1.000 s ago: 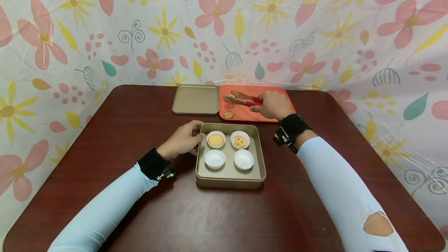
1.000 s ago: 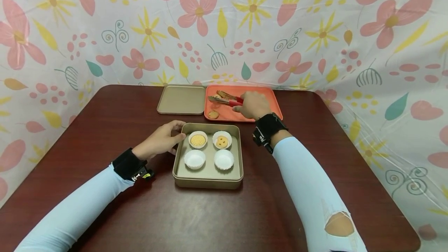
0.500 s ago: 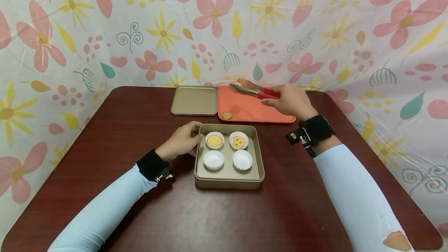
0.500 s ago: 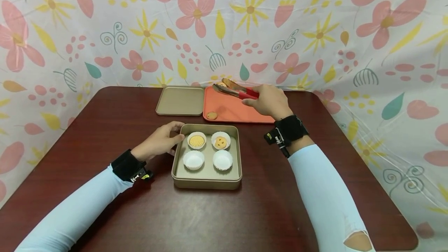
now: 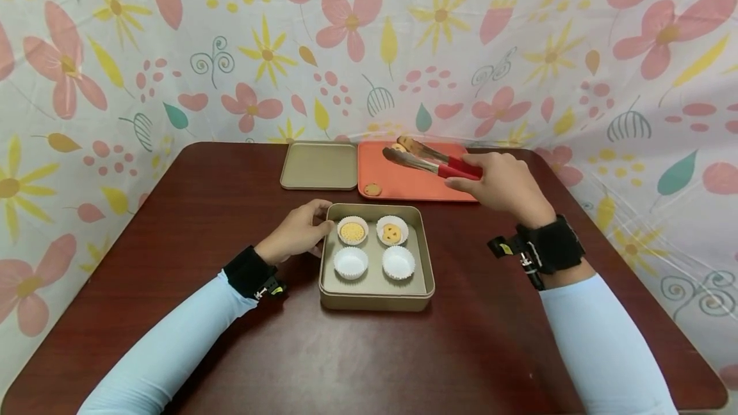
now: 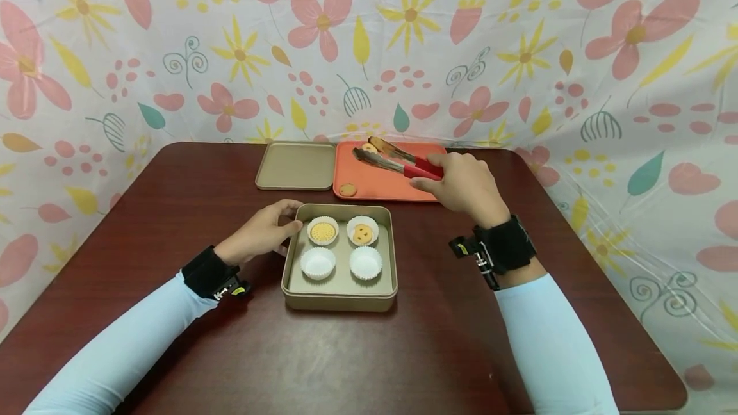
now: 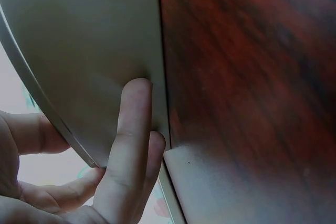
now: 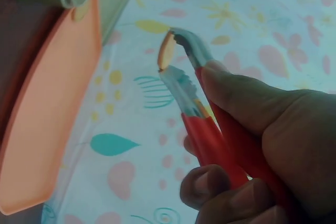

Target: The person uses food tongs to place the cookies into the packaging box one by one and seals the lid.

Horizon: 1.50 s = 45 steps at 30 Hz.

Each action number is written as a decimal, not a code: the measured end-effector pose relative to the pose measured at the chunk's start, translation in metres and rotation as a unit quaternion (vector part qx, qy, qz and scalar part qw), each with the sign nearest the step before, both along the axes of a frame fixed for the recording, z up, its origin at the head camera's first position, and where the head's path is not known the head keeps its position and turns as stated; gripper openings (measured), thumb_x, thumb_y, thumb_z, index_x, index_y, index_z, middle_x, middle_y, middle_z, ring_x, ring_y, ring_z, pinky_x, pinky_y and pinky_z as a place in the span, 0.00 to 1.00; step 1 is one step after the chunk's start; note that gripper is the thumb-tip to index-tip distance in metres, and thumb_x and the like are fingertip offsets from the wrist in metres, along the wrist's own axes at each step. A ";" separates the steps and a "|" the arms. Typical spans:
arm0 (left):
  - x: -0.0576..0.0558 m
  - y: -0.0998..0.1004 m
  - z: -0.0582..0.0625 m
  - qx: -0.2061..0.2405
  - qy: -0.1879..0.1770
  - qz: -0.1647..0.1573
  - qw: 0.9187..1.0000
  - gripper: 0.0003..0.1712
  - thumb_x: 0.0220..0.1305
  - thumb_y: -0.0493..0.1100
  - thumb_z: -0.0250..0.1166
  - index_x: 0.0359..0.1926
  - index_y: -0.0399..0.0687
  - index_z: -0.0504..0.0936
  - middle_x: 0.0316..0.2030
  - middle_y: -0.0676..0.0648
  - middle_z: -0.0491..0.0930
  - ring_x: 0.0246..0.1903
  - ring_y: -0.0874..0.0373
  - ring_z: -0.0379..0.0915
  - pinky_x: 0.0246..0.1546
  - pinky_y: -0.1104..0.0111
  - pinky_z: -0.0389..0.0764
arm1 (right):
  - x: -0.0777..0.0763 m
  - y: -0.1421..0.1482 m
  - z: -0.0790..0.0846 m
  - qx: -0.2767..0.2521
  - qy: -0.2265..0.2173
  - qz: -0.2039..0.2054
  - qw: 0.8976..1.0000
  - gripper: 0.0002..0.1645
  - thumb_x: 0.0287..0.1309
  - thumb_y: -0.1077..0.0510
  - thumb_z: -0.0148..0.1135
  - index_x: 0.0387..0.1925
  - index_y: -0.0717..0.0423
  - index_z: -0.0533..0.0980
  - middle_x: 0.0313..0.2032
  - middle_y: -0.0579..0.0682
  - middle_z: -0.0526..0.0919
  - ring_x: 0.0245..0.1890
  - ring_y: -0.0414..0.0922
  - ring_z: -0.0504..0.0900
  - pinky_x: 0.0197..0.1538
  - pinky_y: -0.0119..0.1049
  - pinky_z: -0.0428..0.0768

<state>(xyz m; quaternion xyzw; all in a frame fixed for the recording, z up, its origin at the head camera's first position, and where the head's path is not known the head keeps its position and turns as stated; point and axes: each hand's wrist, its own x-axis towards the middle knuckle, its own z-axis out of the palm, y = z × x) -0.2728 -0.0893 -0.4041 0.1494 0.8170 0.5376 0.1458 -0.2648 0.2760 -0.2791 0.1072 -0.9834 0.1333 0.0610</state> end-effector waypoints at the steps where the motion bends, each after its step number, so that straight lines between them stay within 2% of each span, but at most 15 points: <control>1: 0.000 0.000 0.000 0.001 0.000 0.001 1.000 0.28 0.78 0.39 0.56 0.73 0.39 0.63 0.61 0.33 0.71 0.45 0.40 0.81 0.31 0.58 0.90 | 0.004 0.000 0.001 0.000 -0.003 0.002 1.000 0.43 0.64 0.31 0.65 0.70 0.54 0.73 0.24 0.51 0.79 0.23 0.50 0.73 0.28 0.41 0.67; 4: -0.001 0.000 -0.001 0.006 0.000 0.000 1.000 0.28 0.78 0.38 0.55 0.73 0.39 0.63 0.62 0.32 0.71 0.45 0.40 0.82 0.31 0.58 0.90 | 0.017 0.001 0.003 -0.004 -0.004 0.008 1.000 0.42 0.63 0.31 0.66 0.69 0.51 0.75 0.28 0.52 0.82 0.26 0.51 0.74 0.29 0.41 0.69; 7: -0.001 0.001 -0.002 0.007 -0.001 -0.001 1.000 0.28 0.78 0.38 0.56 0.73 0.39 0.63 0.62 0.32 0.70 0.45 0.40 0.82 0.30 0.58 0.90 | 0.028 0.003 0.003 -0.013 -0.006 0.009 1.000 0.42 0.61 0.30 0.66 0.69 0.48 0.75 0.36 0.52 0.85 0.29 0.50 0.75 0.31 0.41 0.71; 11: 0.000 0.001 -0.002 0.004 -0.002 0.000 1.000 0.28 0.78 0.39 0.55 0.73 0.39 0.63 0.62 0.32 0.70 0.44 0.41 0.83 0.31 0.58 0.90 | 0.042 0.007 0.001 -0.017 -0.010 0.009 1.000 0.44 0.60 0.27 0.66 0.69 0.47 0.75 0.39 0.53 0.86 0.29 0.49 0.76 0.30 0.40 0.72; 17: 0.001 0.000 -0.002 0.002 -0.004 -0.003 1.000 0.28 0.78 0.39 0.55 0.74 0.39 0.62 0.63 0.32 0.70 0.44 0.40 0.83 0.31 0.57 0.90 | 0.060 0.012 -0.004 -0.005 -0.009 0.019 1.000 0.49 0.57 0.23 0.64 0.69 0.49 0.75 0.28 0.48 0.84 0.20 0.46 0.71 0.25 0.38 0.69; 19: 0.001 -0.001 -0.003 0.002 -0.002 -0.004 1.000 0.29 0.78 0.39 0.55 0.74 0.40 0.62 0.64 0.32 0.70 0.45 0.40 0.82 0.32 0.57 0.90 | 0.065 0.012 -0.005 -0.001 -0.007 0.027 1.000 0.49 0.57 0.24 0.64 0.69 0.50 0.75 0.27 0.48 0.84 0.19 0.45 0.70 0.24 0.38 0.68; 21: 0.000 -0.002 -0.003 0.002 -0.001 -0.004 1.000 0.29 0.78 0.39 0.56 0.74 0.40 0.62 0.64 0.32 0.70 0.47 0.39 0.81 0.32 0.57 0.90 | 0.069 0.012 -0.006 0.003 -0.001 0.035 0.999 0.47 0.58 0.24 0.64 0.68 0.50 0.76 0.31 0.48 0.85 0.22 0.44 0.72 0.24 0.37 0.69; 27: -0.001 -0.002 -0.003 0.002 -0.002 -0.004 1.000 0.29 0.78 0.39 0.55 0.74 0.40 0.62 0.64 0.33 0.70 0.46 0.39 0.82 0.31 0.57 0.90 | 0.081 0.012 -0.009 0.014 0.010 0.048 0.999 0.44 0.59 0.28 0.67 0.66 0.50 0.77 0.30 0.47 0.84 0.22 0.43 0.73 0.25 0.36 0.70; 34: -0.001 -0.001 -0.003 0.000 -0.003 -0.003 1.000 0.28 0.78 0.39 0.55 0.74 0.41 0.62 0.62 0.33 0.70 0.44 0.40 0.82 0.32 0.56 0.90 | 0.095 0.012 -0.014 0.020 -0.011 0.049 0.999 0.47 0.58 0.28 0.67 0.68 0.54 0.76 0.23 0.42 0.79 0.19 0.41 0.69 0.23 0.35 0.67; 45: -0.002 0.000 -0.003 0.000 0.001 -0.005 1.000 0.28 0.78 0.39 0.55 0.74 0.40 0.62 0.61 0.34 0.71 0.45 0.40 0.82 0.31 0.56 0.90 | 0.114 0.016 -0.023 0.030 -0.015 0.057 0.998 0.44 0.59 0.29 0.67 0.66 0.53 0.77 0.18 0.40 0.72 0.18 0.39 0.67 0.23 0.32 0.66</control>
